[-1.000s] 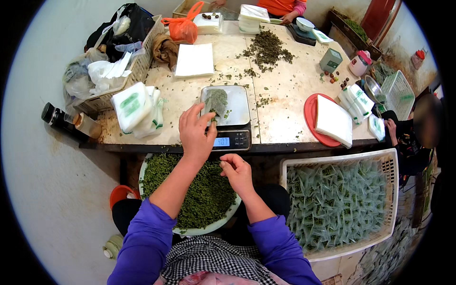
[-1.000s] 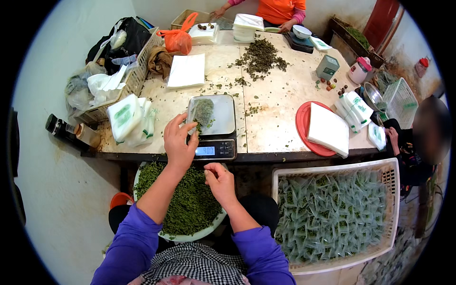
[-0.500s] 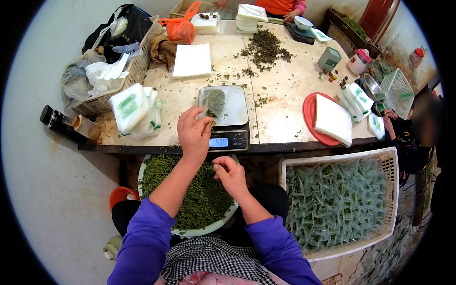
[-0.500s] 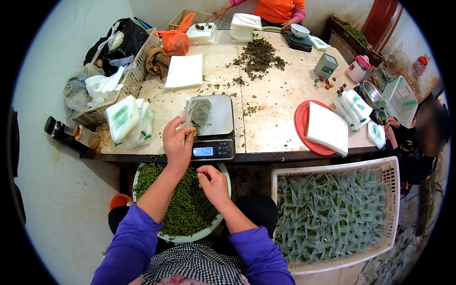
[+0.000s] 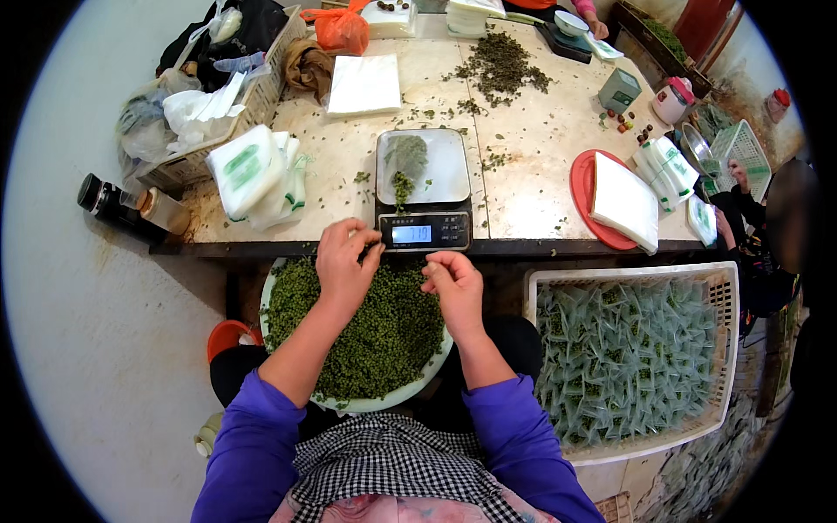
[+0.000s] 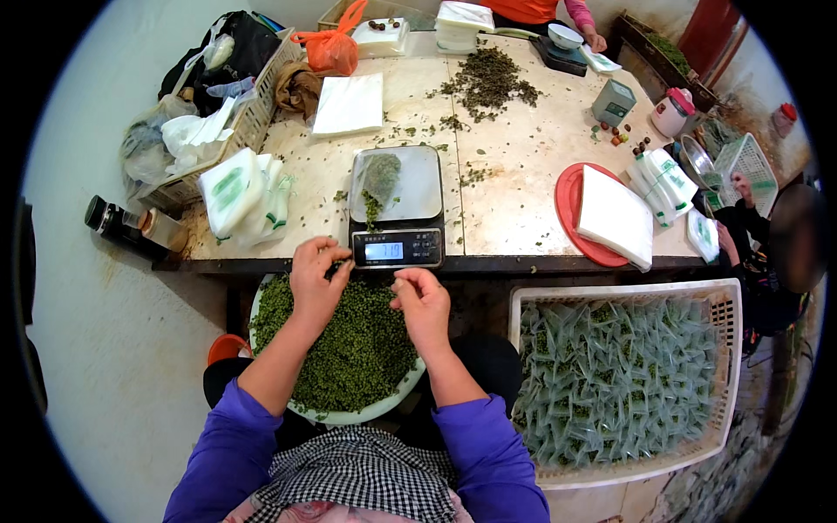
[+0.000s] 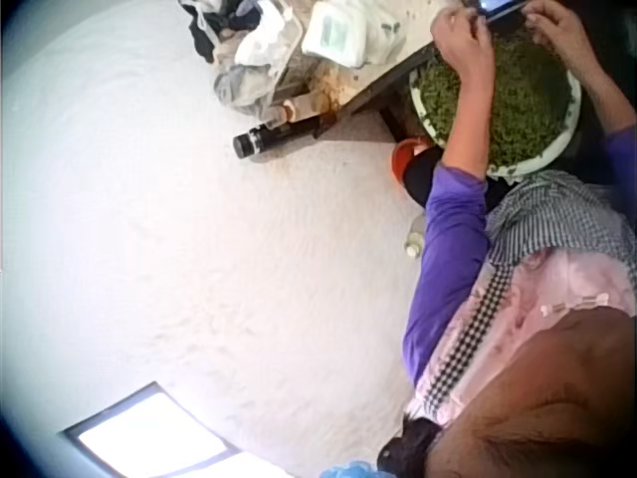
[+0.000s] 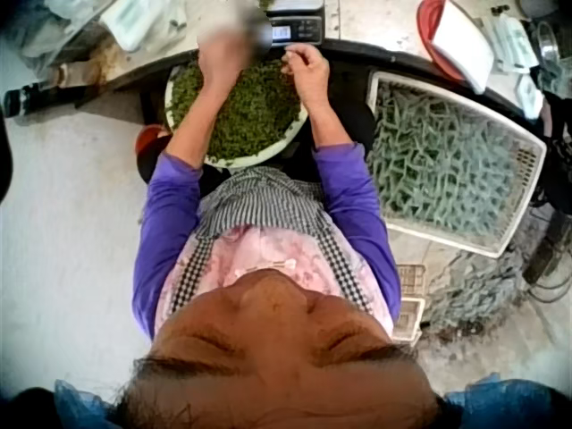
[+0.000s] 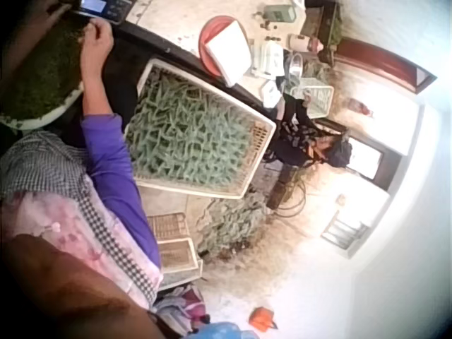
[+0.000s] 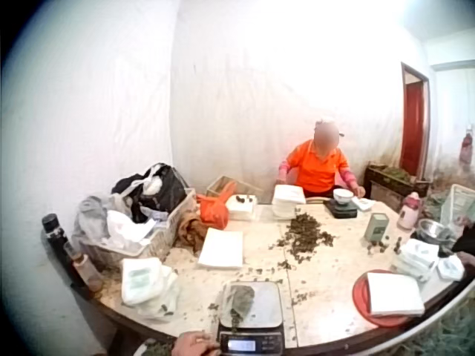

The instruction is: The person scoops green tea leaves from a bowl into small plastic bags, weighs each bag on a digital scale, and places the filled bags into a white basket. The person repeats this process continuously.

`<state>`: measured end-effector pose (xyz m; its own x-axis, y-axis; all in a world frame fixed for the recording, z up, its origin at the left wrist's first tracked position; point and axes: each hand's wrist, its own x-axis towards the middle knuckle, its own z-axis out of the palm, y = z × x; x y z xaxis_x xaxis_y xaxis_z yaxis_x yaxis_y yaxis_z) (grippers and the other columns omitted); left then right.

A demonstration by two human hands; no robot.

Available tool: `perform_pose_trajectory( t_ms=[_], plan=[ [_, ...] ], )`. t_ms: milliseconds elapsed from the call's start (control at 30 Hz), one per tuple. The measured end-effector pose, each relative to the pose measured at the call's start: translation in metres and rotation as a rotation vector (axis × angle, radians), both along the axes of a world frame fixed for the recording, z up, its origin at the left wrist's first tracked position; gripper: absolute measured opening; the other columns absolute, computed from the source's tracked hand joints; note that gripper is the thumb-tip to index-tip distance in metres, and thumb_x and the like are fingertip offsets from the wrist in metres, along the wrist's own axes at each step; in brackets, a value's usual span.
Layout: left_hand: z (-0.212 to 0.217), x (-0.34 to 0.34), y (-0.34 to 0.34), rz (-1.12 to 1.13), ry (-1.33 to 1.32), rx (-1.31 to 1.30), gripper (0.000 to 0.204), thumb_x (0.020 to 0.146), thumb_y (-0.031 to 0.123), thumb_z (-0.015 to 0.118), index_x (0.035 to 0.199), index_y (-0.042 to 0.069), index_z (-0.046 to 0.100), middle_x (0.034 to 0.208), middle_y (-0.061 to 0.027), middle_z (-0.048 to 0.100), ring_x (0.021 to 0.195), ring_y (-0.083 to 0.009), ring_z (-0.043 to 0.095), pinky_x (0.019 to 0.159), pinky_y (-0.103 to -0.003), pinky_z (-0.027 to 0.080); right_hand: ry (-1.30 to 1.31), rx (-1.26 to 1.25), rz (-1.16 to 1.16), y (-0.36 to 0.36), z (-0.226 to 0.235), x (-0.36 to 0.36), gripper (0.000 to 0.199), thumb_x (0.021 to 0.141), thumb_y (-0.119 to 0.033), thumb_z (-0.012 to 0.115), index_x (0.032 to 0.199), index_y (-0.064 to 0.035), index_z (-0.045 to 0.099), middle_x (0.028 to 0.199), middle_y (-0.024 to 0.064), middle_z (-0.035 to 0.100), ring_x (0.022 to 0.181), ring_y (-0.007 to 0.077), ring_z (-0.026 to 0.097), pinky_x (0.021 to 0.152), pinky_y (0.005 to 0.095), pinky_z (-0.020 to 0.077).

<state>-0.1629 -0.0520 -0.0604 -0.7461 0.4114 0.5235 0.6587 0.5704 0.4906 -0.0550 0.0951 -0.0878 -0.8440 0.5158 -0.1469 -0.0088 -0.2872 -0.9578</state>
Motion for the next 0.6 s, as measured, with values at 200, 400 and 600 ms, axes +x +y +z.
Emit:
perform_pose_trajectory(
  t_ms=[200,400,600],
  plan=[
    [-0.022,0.017,-0.014,-0.026,0.003,-0.231,0.025,0.065,0.016,0.082,0.085,0.008,0.070,0.087,-0.0051,0.057,0.086,-0.0264,0.056,0.073,-0.039,0.045,-0.015,-0.060,-0.003,0.000,-0.008,-0.002,0.010,0.093,-0.006,0.060,0.101,-0.0027,0.064,0.083,0.0043,0.066,0.062,0.0083,0.059,0.058,0.0212,0.0455],
    [-0.041,0.018,-0.002,0.004,0.120,-0.363,0.018,0.067,0.019,0.078,0.075,0.011,0.064,0.080,-0.0044,0.053,0.082,-0.0244,0.055,0.070,-0.039,0.043,0.016,-0.052,0.013,-0.001,-0.013,-0.004,0.010,0.093,-0.008,0.061,0.101,-0.0029,0.064,0.082,0.0034,0.065,0.061,0.0079,0.058,0.056,0.0216,0.0473],
    [-0.020,0.023,-0.011,-0.038,-0.349,0.023,0.008,0.081,0.011,0.072,0.085,0.006,0.069,0.081,-0.0028,0.059,0.074,-0.0177,0.057,0.070,-0.034,0.046,-0.009,-0.042,0.002,0.003,-0.013,0.000,0.011,0.092,-0.008,0.062,0.102,-0.0027,0.064,0.083,0.0033,0.065,0.062,0.0081,0.059,0.057,0.0222,0.0475]
  ],
)
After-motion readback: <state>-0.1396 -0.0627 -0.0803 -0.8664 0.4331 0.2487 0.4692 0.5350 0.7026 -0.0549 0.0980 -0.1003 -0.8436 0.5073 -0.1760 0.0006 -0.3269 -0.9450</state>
